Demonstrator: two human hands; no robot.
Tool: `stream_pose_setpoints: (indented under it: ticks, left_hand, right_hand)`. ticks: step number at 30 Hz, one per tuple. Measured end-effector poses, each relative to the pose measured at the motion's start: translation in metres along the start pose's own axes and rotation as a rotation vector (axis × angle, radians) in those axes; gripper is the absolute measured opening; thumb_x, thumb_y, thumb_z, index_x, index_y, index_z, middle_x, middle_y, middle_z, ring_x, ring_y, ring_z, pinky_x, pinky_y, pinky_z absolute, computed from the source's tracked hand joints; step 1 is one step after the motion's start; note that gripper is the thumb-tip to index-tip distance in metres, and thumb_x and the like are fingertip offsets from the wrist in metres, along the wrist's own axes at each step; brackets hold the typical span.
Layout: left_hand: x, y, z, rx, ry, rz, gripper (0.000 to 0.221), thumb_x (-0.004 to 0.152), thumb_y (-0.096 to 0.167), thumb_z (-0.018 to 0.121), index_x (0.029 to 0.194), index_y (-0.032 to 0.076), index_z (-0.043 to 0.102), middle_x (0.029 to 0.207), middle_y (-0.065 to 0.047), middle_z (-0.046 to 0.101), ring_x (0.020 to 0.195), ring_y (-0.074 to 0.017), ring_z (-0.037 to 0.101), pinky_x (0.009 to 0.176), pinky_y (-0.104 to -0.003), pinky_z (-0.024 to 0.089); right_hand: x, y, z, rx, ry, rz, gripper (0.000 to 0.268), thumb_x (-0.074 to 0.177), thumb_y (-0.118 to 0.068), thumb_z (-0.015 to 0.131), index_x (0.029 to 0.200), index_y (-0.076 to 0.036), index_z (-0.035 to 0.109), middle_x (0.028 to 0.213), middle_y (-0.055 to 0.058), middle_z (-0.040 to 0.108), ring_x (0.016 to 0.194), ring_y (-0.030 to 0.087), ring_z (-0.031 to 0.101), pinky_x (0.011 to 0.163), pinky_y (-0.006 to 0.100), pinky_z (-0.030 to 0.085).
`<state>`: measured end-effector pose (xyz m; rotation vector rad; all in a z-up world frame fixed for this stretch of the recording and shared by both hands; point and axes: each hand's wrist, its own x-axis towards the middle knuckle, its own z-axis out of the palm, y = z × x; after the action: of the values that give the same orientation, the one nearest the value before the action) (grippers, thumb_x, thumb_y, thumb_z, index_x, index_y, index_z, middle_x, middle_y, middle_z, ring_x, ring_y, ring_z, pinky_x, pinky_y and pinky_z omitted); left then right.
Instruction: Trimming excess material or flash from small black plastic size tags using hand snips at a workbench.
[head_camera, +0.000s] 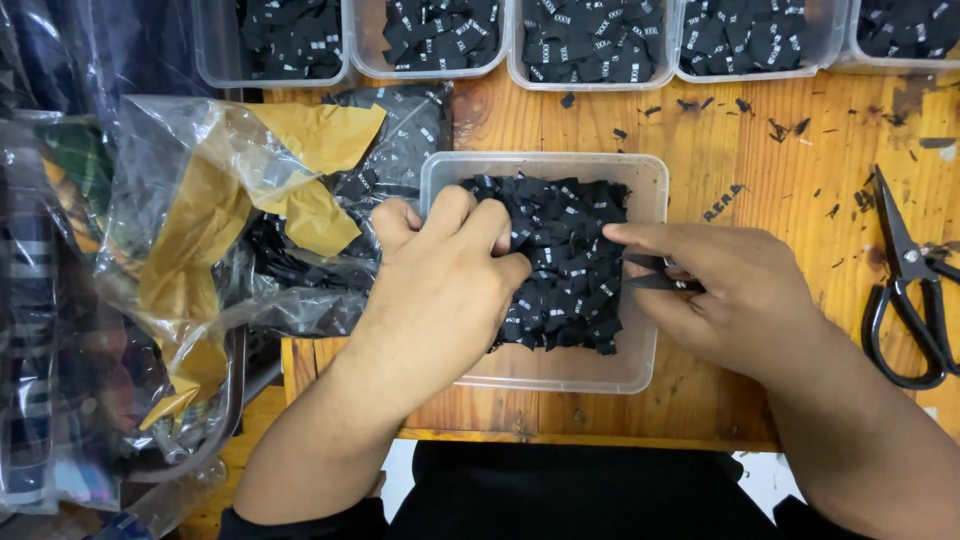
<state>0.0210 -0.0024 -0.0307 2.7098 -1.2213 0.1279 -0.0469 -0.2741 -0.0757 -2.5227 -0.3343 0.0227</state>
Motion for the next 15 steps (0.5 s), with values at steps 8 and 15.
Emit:
stream_pose_setpoints:
  ticks: [8, 15]
  left_hand:
    - [0.007, -0.008, -0.023, -0.333, 0.353, 0.156, 0.006, 0.099, 0.006, 0.073, 0.101, 0.010, 0.078, 0.096, 0.000, 0.068, 0.089, -0.0219, 0.053, 0.076, -0.042, 0.022]
    - [0.005, -0.002, -0.033, -0.278, 0.551, 0.250, 0.017, 0.099, -0.005, 0.062, 0.099, 0.007, 0.075, 0.096, -0.002, 0.072, 0.083, -0.0209, 0.061, 0.070, -0.042, 0.022]
  right_hand:
    - [0.004, -0.022, -0.012, 0.015, 0.114, -0.081, 0.037, 0.092, -0.017, 0.078, 0.128, -0.018, 0.071, 0.112, 0.002, 0.079, 0.088, 0.016, 0.076, 0.072, 0.029, 0.058]
    - [0.002, -0.064, -0.023, 0.243, 0.141, -0.118, 0.023, 0.083, -0.024, 0.080, 0.101, -0.010, 0.076, 0.084, 0.001, 0.079, 0.062, 0.006, 0.073, 0.055, 0.020, 0.059]
